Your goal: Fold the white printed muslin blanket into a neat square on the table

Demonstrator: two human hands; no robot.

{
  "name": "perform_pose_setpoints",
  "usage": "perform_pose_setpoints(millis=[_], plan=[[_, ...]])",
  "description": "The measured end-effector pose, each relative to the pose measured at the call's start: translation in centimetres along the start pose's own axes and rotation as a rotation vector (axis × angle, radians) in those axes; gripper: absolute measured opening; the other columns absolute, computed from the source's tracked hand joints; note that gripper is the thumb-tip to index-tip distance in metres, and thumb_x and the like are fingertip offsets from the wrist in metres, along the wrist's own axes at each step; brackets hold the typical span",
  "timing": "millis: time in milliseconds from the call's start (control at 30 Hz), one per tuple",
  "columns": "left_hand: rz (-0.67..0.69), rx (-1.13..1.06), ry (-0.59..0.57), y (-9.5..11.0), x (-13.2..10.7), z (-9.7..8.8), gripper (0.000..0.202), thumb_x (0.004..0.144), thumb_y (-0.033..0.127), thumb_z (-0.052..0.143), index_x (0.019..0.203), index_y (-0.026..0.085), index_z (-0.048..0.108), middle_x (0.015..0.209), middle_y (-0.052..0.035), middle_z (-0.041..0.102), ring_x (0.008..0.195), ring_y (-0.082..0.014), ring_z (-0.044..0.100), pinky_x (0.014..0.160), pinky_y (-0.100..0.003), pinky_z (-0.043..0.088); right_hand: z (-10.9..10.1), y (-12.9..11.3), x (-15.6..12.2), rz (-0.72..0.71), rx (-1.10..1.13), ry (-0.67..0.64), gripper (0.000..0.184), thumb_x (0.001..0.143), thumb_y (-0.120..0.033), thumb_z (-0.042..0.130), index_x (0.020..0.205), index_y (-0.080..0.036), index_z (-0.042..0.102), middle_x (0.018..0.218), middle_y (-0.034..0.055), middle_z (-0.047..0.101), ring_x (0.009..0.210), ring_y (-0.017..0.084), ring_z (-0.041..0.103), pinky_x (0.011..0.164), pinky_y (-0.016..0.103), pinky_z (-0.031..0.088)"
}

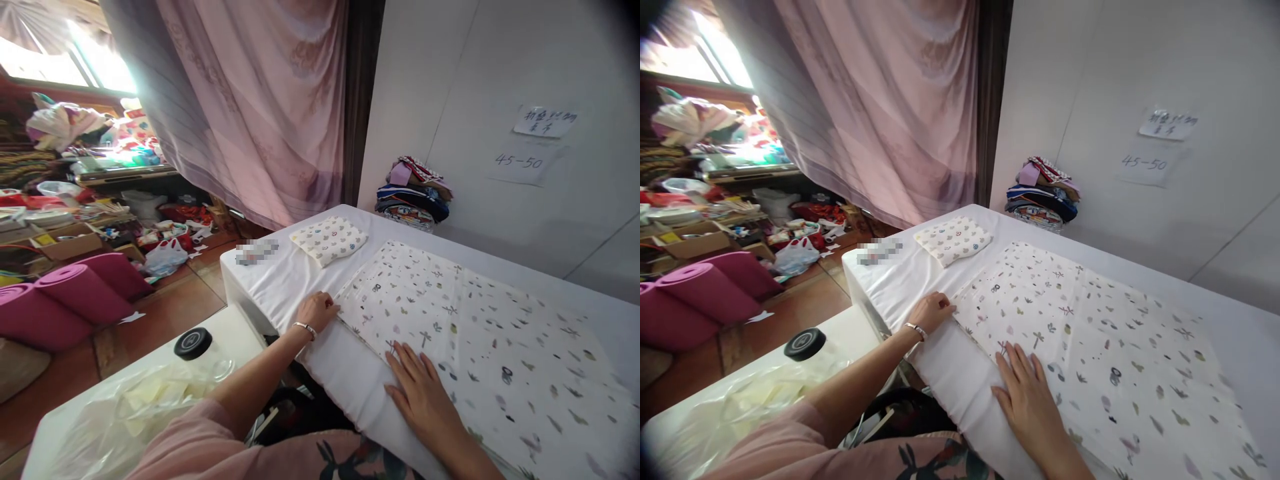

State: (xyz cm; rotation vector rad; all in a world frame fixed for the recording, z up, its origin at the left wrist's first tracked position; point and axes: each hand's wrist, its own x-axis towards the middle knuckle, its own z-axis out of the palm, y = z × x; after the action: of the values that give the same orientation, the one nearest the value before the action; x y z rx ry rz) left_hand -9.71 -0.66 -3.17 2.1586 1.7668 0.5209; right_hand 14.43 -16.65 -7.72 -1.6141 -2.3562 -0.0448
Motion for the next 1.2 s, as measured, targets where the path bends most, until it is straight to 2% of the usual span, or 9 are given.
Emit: perform_pose_setpoints(millis=[233, 567, 800, 900, 1067, 1200], plan=[[-0.042, -0.062, -0.018, -0.2, 0.7, -0.2, 0.013, 0.074, 0.03, 0.054, 0.071, 0.018, 0.059, 0.078, -0.0009, 0.062, 0.071, -0.0131, 0.054, 0.06, -0.023, 0.036, 0.4, 0.1, -0.3, -0.007, -0.039, 0.024, 0.055, 0.089, -0.046, 0.038, 0.14, -0.029, 0.025, 0.144, 0.0036, 0.026, 0.13, 0.027, 0.027, 0.103, 0.05, 0.028], [-0.108, 0.014, -0.015, -0.1, 1.3, 0.2, 0.009, 0.073, 0.025, 0.05, 0.069, 0.018, 0.055, 0.078, -0.0021, 0.061, 0.072, -0.0152, 0.055, 0.06, -0.025, 0.036, 0.3, 0.1, -0.3, -0.015, -0.076, 0.032, 0.055, 0.09, -0.046, 0.037, 0.14, -0.027, 0.026, 0.144, 0.0038, 0.028, 0.13, 0.026, 0.028, 0.103, 0.048, 0.028], [-0.044, 0.14, -0.044, 0.1, 1.5, 0.3, 0.025, 0.076, 0.043, 0.05, 0.078, 0.018, 0.055, 0.089, -0.0058, 0.06, 0.081, -0.0195, 0.058, 0.068, -0.029, 0.038, 0.5, 0.2, -0.3, -0.017, -0.038, 0.044, 0.053, 0.09, -0.046, 0.037, 0.139, -0.028, 0.028, 0.144, 0.0035, 0.029, 0.129, 0.026, 0.03, 0.103, 0.047, 0.029], [-0.032, 0.169, -0.068, 0.3, 1.7, 0.5, 0.021, 0.077, 0.039, 0.049, 0.075, 0.018, 0.054, 0.088, -0.0058, 0.06, 0.08, -0.02, 0.058, 0.067, -0.029, 0.038, 0.8, 0.4, -0.3, -0.027, -0.036, 0.049, 0.053, 0.091, -0.045, 0.037, 0.14, -0.029, 0.026, 0.143, 0.0036, 0.029, 0.129, 0.026, 0.031, 0.102, 0.046, 0.03], [-0.064, 0.104, -0.045, 0.9, 1.9, 0.5, 0.013, 0.073, 0.031, 0.052, 0.072, 0.019, 0.049, 0.076, -0.0035, 0.061, 0.074, -0.0182, 0.057, 0.061, -0.027, 0.035, 1.2, 0.9, -0.3, -0.04, -0.018, 0.039, 0.053, 0.091, -0.044, 0.037, 0.14, -0.03, 0.023, 0.144, 0.0032, 0.027, 0.128, 0.027, 0.032, 0.101, 0.046, 0.032], [-0.153, -0.107, -0.062, 0.8, 2.2, 0.2, 0.01, 0.073, 0.027, 0.051, 0.069, 0.019, 0.045, 0.065, 0.0005, 0.057, 0.061, -0.0138, 0.053, 0.053, -0.023, 0.033, 1.3, 1.0, -0.2, -0.041, 0.025, 0.023, 0.052, 0.091, -0.043, 0.037, 0.14, -0.03, 0.023, 0.143, 0.0022, 0.027, 0.128, 0.027, 0.032, 0.102, 0.046, 0.033]])
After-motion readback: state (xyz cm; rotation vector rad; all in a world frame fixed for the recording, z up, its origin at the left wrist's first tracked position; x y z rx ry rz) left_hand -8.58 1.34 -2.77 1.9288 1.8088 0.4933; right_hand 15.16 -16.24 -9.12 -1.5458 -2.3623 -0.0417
